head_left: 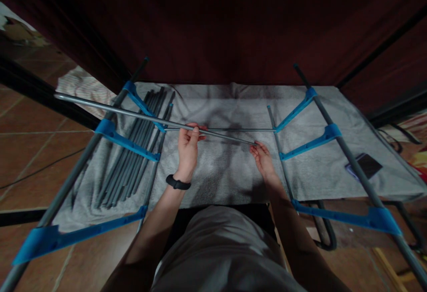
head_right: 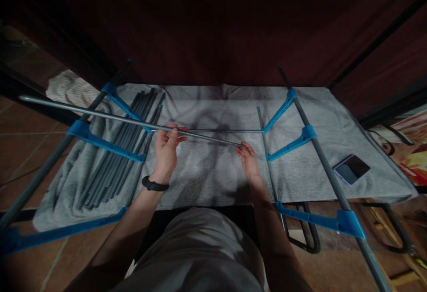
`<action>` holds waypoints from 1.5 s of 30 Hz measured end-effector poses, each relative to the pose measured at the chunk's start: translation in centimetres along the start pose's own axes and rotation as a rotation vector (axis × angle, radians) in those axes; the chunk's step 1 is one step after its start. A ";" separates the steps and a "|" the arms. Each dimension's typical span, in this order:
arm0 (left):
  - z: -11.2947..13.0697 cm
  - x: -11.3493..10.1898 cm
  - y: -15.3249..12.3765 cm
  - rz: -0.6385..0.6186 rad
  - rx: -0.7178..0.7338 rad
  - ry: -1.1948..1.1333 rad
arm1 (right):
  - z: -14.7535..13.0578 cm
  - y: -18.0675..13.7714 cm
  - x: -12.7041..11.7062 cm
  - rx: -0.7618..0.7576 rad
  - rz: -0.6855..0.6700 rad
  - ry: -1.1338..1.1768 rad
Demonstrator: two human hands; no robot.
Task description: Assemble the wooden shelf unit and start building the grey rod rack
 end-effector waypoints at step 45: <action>-1.4 2.3 -2.4 -0.170 0.004 0.072 | 1.5 0.0 0.9 -0.199 -0.087 -0.538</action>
Point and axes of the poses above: each hand's wrist, its own y-axis towards the middle knuckle, its own x-axis out of the palm, z = x × y, the point moved 1 cm from there along y, towards the middle knuckle, and after that the axes turned 13 degrees about x, right-handed, at the moved point
